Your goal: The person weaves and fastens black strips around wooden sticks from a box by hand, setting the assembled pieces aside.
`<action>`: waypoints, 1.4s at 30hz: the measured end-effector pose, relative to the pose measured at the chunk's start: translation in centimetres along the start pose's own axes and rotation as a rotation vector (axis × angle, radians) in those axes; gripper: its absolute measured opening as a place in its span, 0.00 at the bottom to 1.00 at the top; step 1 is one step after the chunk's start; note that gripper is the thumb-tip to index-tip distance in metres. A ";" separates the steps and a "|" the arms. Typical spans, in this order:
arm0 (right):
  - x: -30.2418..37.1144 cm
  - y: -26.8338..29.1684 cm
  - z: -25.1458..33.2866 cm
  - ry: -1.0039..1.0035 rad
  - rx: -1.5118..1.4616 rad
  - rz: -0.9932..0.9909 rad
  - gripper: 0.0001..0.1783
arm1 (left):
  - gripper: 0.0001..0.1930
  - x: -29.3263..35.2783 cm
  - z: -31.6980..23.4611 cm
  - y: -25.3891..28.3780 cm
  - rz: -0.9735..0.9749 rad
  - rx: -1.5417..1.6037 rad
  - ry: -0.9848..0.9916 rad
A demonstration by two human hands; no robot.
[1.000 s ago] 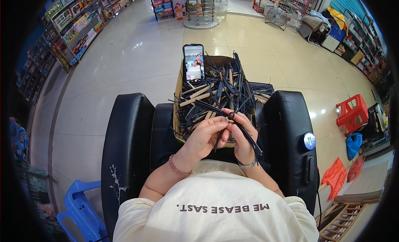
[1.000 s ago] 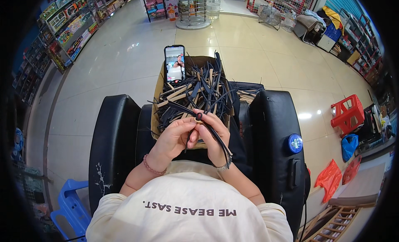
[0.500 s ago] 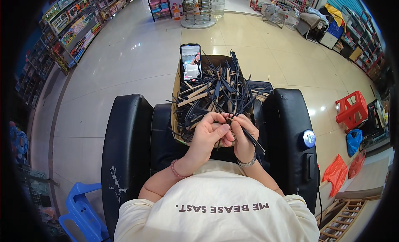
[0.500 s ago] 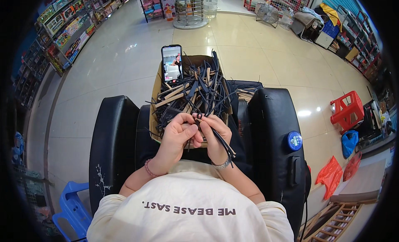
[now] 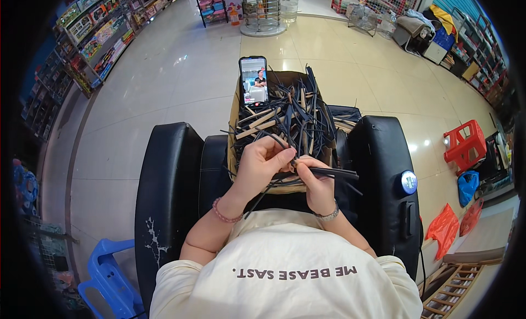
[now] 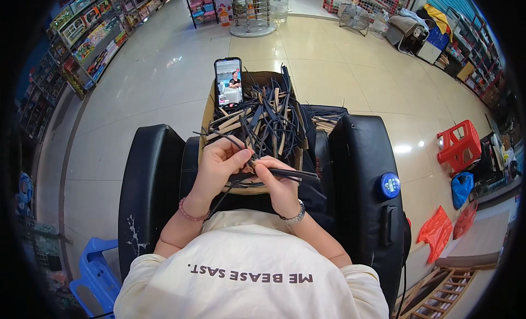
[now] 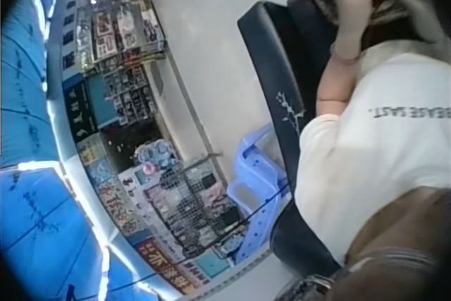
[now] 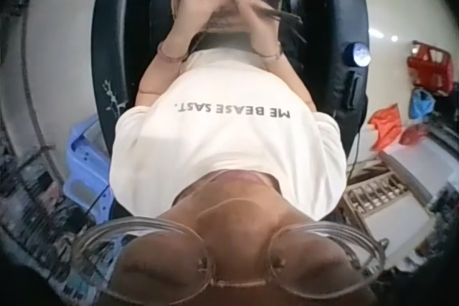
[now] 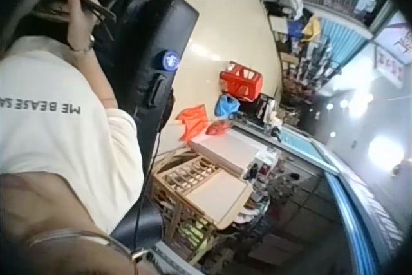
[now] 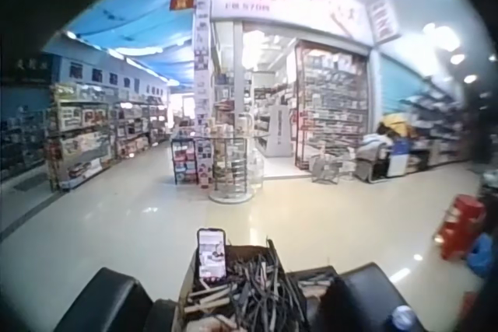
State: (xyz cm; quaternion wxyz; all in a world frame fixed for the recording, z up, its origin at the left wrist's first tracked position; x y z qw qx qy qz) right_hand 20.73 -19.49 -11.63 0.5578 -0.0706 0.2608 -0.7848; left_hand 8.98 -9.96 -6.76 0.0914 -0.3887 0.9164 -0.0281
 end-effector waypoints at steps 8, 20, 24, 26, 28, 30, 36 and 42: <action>-0.1 -0.1 -0.3 -0.035 -0.043 -0.020 0.08 | 0.06 -0.3 0.8 -0.5 0.031 0.159 0.085; -0.5 0.3 0.8 0.079 0.234 0.066 0.08 | 0.07 0.9 -1.5 0.1 0.116 -0.448 -0.383; -0.7 0.6 1.0 0.086 0.322 0.130 0.07 | 0.08 0.7 -1.9 0.5 0.130 -0.462 -0.452; -0.6 0.4 0.7 0.084 0.292 0.091 0.07 | 0.08 0.9 -1.8 0.2 0.101 -0.523 -0.498; -0.4 0.2 0.5 0.099 0.282 0.029 0.07 | 0.08 1.3 -1.8 -0.4 0.031 -0.618 -0.598; -0.1 -0.1 0.2 0.083 0.238 -0.012 0.06 | 0.08 1.6 -1.6 -1.1 -0.026 -0.698 -0.708; 0.6 0.0 0.6 0.163 0.245 -0.024 0.06 | 0.09 2.1 -1.3 -1.8 -0.060 -0.766 -0.975; 0.3 0.3 0.6 0.236 0.294 -0.009 0.05 | 0.09 1.2 -0.9 -1.3 -0.002 -0.241 -0.372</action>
Point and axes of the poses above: each hand's wrist, its own x-axis away from the middle knuckle, its own y-axis out of the back of the hand, z = x × y, the point moved 2 cm from there along -x, towards the middle knuckle, and after that the axes turned 3 degrees about -y, right-handed, at the moved point
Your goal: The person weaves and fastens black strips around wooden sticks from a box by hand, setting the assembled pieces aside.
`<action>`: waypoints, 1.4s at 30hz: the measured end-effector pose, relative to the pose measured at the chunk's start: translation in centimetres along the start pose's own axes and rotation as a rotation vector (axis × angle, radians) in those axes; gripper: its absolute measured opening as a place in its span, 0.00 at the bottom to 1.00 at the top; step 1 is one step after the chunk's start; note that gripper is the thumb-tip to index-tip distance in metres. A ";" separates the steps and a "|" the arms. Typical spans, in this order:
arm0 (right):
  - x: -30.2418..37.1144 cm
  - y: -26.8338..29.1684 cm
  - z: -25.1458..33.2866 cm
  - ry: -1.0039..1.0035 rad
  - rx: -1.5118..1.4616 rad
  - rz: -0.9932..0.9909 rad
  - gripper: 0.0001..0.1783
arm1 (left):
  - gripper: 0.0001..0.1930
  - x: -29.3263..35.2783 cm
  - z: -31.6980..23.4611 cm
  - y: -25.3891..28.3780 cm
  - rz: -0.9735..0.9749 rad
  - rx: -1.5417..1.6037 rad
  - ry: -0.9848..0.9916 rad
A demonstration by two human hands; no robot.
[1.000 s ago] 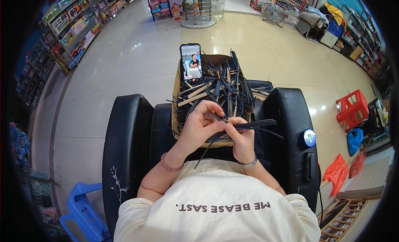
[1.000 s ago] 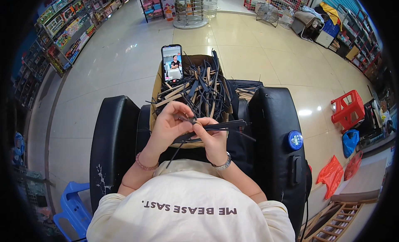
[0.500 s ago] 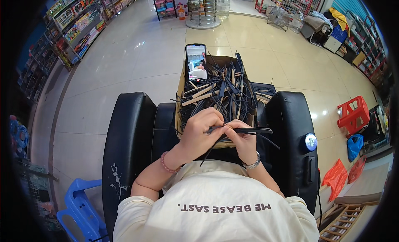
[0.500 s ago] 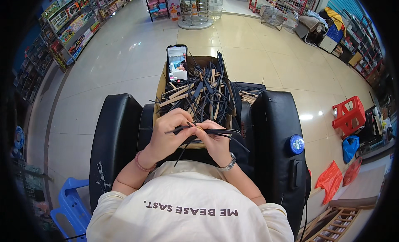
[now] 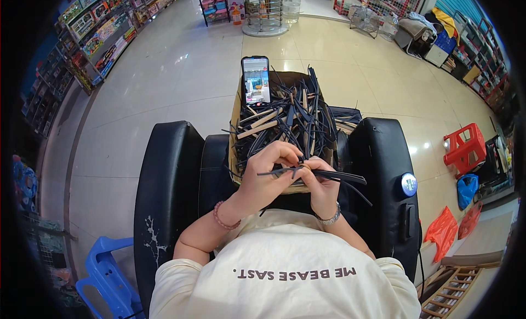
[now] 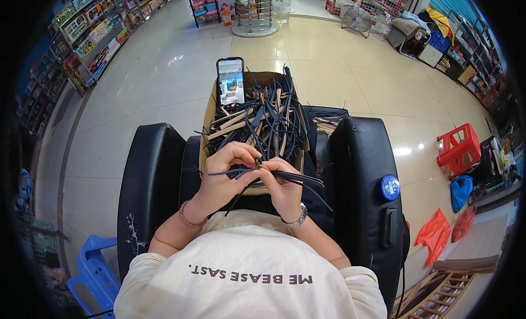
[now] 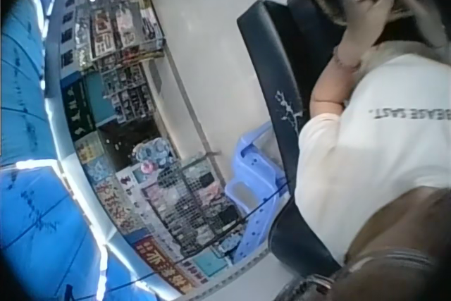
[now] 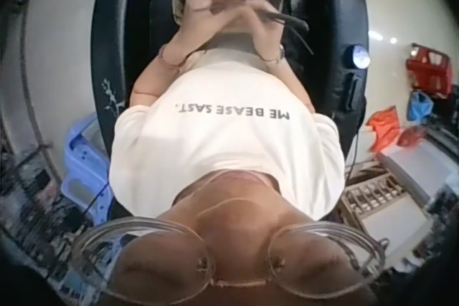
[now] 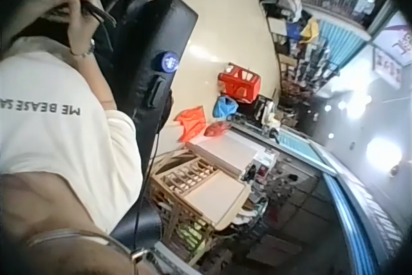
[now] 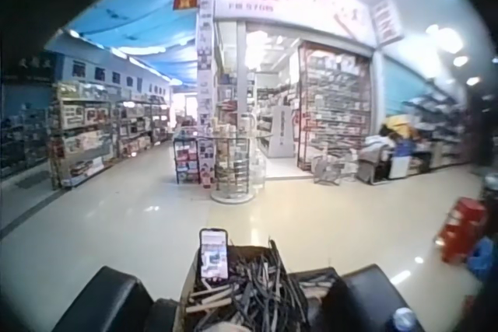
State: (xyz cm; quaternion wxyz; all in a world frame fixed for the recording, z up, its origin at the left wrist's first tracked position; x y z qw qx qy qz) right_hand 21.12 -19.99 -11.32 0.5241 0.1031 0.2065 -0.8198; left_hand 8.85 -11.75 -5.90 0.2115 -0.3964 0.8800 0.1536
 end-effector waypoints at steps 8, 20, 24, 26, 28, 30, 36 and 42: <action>-0.1 -0.2 0.2 -0.025 0.040 0.002 0.05 | 0.08 -0.2 -0.7 0.7 0.089 -0.310 -0.300; 0.3 -0.3 -0.1 0.010 -0.005 -0.064 0.06 | 0.12 0.0 0.6 0.1 0.017 0.040 0.032; 0.3 -0.1 -0.1 0.043 0.040 -0.049 0.06 | 0.14 0.2 0.9 0.2 0.074 -0.058 -0.077; 0.3 0.0 -0.2 0.050 0.058 -0.043 0.06 | 0.14 0.2 1.2 0.4 0.077 -0.083 -0.118; 0.3 0.0 -0.3 0.047 0.060 -0.036 0.06 | 0.13 0.3 1.4 0.4 0.077 -0.097 -0.134; 0.3 0.1 -0.4 0.041 0.064 -0.037 0.06 | 0.12 0.5 1.6 0.4 0.070 -0.081 -0.127; 0.3 0.1 -0.3 -0.018 0.016 -0.009 0.04 | 0.11 0.2 1.0 1.4 0.123 0.045 0.006; 0.3 -0.5 0.4 -0.019 0.044 0.200 0.02 | 0.09 -1.3 -1.2 4.4 0.038 -0.627 -0.258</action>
Point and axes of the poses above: each hand's wrist, its own x-axis away from the middle knuckle, its own y-axis out of the back of the hand, z = x × y, the point moved 2 cm from there along -x, towards the middle knuckle, and after that the axes turned 3 degrees about -y, right-handed, at the moved point
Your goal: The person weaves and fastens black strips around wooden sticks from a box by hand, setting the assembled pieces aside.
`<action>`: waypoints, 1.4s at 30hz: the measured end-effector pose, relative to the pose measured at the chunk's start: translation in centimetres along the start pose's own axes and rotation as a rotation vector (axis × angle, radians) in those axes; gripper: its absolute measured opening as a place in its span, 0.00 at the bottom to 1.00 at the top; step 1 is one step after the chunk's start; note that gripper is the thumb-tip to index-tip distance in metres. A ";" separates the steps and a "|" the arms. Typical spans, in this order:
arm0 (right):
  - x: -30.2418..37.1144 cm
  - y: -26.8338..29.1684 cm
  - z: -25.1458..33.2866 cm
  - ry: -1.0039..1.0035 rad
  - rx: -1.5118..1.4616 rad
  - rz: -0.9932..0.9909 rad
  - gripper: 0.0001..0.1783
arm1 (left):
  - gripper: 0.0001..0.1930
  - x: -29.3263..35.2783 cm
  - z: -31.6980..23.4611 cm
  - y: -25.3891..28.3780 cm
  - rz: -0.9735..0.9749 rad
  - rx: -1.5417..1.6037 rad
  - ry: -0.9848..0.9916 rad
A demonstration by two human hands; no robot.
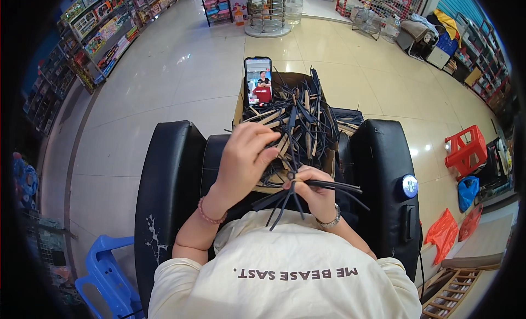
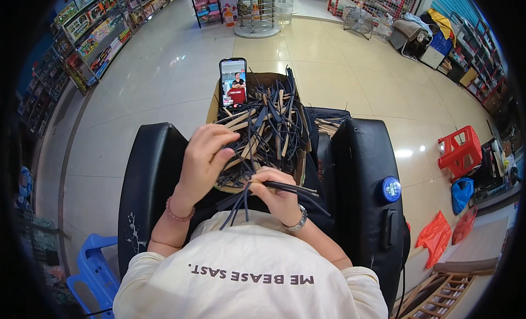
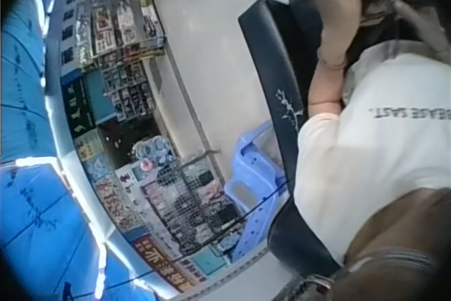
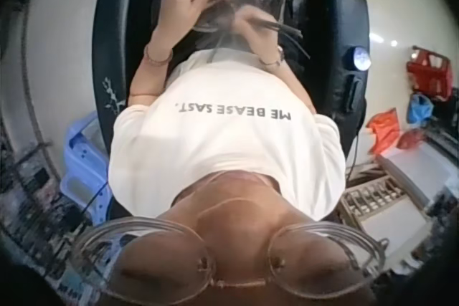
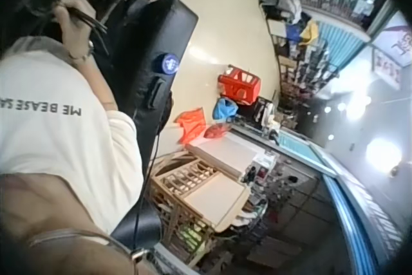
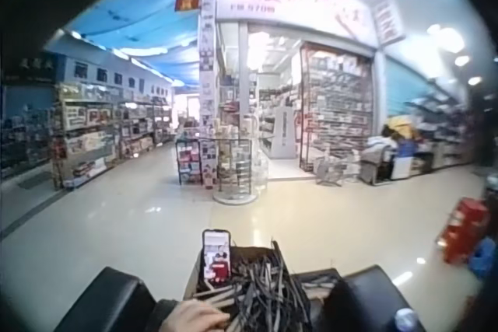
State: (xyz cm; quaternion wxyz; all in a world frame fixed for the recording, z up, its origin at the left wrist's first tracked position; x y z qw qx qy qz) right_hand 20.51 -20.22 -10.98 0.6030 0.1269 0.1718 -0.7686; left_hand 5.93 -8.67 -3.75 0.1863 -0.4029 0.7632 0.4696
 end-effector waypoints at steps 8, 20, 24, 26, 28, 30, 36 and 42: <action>0.1 -0.8 0.3 -0.063 0.045 0.180 0.02 | 0.13 0.9 -0.7 -1.9 0.095 0.252 0.258; 0.5 -1.2 -0.1 -0.146 -0.198 0.106 0.07 | 0.10 2.7 0.7 -3.4 -0.212 0.687 0.514; 0.8 -1.5 0.0 -0.195 -0.322 0.101 0.05 | 0.07 2.5 0.4 -3.4 -0.151 0.700 0.537; 1.0 -1.5 -0.1 -0.236 -0.383 0.080 0.04 | 0.07 2.2 0.3 -3.2 -0.098 0.644 0.509; 1.2 -1.3 -0.4 -0.276 -0.432 0.037 0.03 | 0.13 1.5 0.7 -2.5 -0.052 0.560 0.431; 1.0 -1.0 -0.6 -0.222 -0.482 0.013 0.02 | 0.23 0.6 1.2 -1.2 -0.283 0.563 0.217; 0.9 -0.3 -1.0 -0.186 -0.503 -0.071 0.03 | 0.10 3.6 -0.1 0.4 0.084 0.295 0.457; 1.0 -0.9 -0.8 -0.213 -0.443 -0.032 0.06 | 0.15 3.9 0.1 -4.1 0.263 0.876 0.545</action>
Point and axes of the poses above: each hand's wrist, its own x-axis away from the middle knuckle, its own y-axis out of the back of the hand, z = x × y, the point moved 2 cm from there along -x, towards the middle knuckle, and after that the axes turned 3 degrees about -y, right-handed, at the moved point
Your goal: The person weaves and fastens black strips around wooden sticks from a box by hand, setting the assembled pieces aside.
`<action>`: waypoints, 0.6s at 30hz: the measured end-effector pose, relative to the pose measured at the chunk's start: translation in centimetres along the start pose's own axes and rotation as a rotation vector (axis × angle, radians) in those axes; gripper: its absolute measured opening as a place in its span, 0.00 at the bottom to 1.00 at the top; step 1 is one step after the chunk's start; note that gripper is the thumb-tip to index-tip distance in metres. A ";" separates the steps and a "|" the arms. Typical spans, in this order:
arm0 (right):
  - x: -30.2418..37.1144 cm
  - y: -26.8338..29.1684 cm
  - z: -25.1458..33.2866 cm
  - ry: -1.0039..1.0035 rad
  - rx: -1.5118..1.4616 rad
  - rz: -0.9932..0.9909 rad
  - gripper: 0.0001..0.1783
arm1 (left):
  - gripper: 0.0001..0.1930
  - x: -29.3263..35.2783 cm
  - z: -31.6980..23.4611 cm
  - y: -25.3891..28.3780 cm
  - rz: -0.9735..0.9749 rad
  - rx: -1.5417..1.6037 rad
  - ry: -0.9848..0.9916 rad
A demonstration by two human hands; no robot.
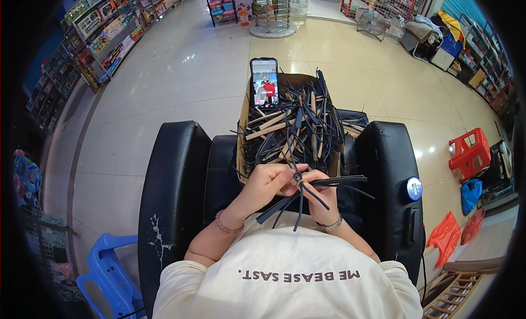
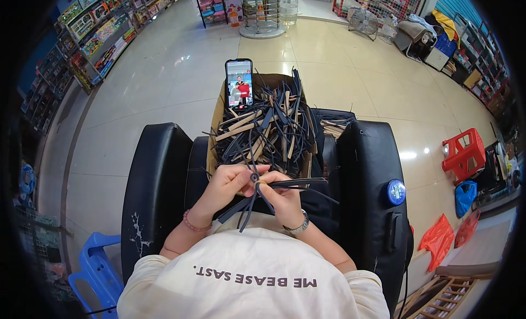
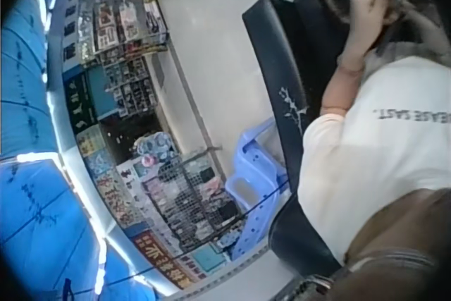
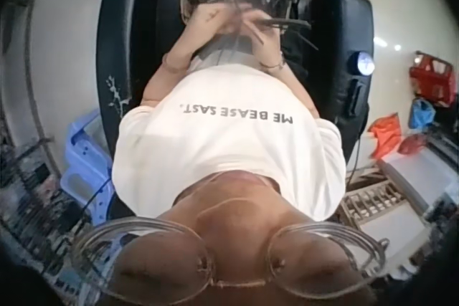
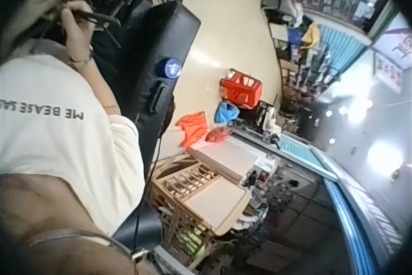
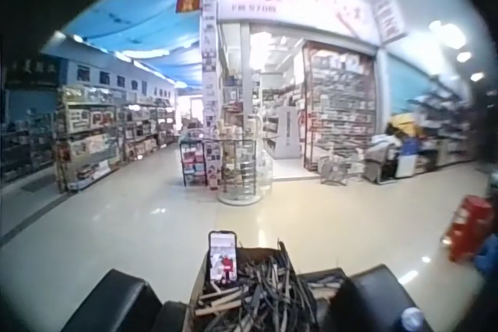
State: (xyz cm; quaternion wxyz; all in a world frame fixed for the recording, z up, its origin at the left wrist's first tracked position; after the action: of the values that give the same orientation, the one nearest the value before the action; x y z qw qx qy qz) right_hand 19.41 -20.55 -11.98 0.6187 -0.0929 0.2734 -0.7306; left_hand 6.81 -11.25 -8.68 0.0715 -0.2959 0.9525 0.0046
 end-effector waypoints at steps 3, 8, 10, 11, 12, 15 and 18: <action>-0.1 -0.2 -0.1 0.008 -0.001 0.007 0.06 | 0.16 -0.1 0.4 -0.6 -0.021 0.250 0.073; -0.2 -0.1 -0.4 -0.045 -0.030 0.001 0.06 | 0.14 -1.0 0.3 -0.5 -0.188 0.156 -0.030; -0.2 0.0 -0.5 -0.070 -0.042 0.016 0.06 | 0.13 -1.8 0.2 0.8 -0.306 0.119 -0.087; -0.2 -0.1 -0.5 -0.089 -0.068 0.032 0.06 | 0.13 -2.1 0.1 1.4 -0.356 0.102 -0.119; -0.2 0.0 -0.5 -0.107 -0.056 0.016 0.07 | 0.13 -2.2 0.0 2.0 -0.408 0.083 -0.133; -0.3 0.0 -0.5 -0.132 -0.068 0.006 0.08 | 0.11 -2.3 -0.3 2.3 -0.450 -0.216 -0.213; -0.3 0.0 -0.5 -0.149 -0.088 -0.022 0.09 | 0.05 -2.1 -0.9 1.7 -0.507 -0.584 -0.473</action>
State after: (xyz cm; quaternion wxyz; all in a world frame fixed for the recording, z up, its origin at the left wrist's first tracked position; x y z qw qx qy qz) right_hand 19.28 -20.14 -12.34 0.6246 -0.1772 0.2576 -0.7157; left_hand 7.46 -8.71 -7.59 0.1996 -0.5186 0.7662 0.3228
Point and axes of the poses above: each hand's wrist, its own x-axis away from the middle knuckle, its own y-axis out of the back of the hand, z = x × y, the point moved 2 cm from there along -x, towards the middle knuckle, and after that the axes turned 3 degrees about -y, right-handed, at the moved point
